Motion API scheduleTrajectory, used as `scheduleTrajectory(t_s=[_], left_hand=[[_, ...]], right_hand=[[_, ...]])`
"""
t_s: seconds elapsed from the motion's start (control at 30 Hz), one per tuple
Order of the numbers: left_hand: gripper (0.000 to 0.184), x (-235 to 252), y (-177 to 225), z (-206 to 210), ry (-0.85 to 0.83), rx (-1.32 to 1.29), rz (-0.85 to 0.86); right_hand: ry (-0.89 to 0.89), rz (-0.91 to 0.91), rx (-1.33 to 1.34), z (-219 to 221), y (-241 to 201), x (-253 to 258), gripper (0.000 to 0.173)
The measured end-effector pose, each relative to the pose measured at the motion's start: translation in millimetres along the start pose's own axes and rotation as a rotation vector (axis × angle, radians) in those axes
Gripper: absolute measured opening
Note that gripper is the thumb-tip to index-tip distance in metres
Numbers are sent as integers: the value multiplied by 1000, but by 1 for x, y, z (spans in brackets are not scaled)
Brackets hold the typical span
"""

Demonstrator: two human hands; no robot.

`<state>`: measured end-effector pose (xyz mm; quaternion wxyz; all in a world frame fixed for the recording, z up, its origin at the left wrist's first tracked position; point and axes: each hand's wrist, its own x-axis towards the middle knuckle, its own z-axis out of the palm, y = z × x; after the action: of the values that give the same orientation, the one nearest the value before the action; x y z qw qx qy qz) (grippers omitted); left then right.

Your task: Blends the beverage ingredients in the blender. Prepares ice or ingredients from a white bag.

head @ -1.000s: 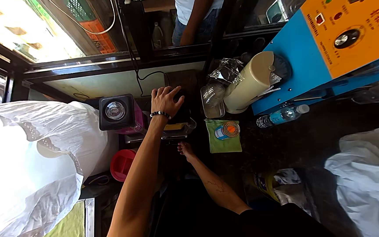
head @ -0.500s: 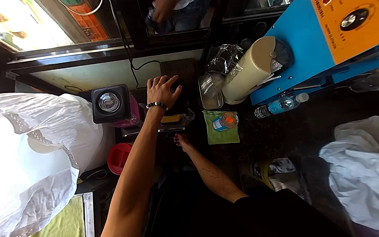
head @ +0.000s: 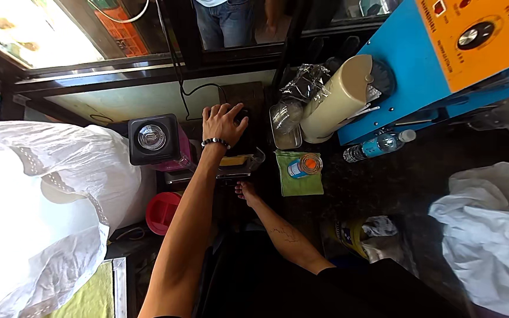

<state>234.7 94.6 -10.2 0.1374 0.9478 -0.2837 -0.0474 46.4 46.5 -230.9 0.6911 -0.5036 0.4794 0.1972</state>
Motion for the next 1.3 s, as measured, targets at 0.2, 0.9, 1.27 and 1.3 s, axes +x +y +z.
scheduleTrajectory(t_s=[0.2,0.9,1.27,1.3], left_hand=[[53,1,0,-2,-5,-6,-3],[26,-480,-167,-107,1531,-367,-676],[68,-449,-334,-58,1074,-1357,-917],[65,-438,-346,-61,1047,-1319,-921]], right_hand=[[38,35,-47,1,4,0,45],[-403,-966,-1812,422,-113,-266,69],[-339,-1211,-1245,455,-130,-201,43],[-275,-1326,-1353,470,-130,-200,39]])
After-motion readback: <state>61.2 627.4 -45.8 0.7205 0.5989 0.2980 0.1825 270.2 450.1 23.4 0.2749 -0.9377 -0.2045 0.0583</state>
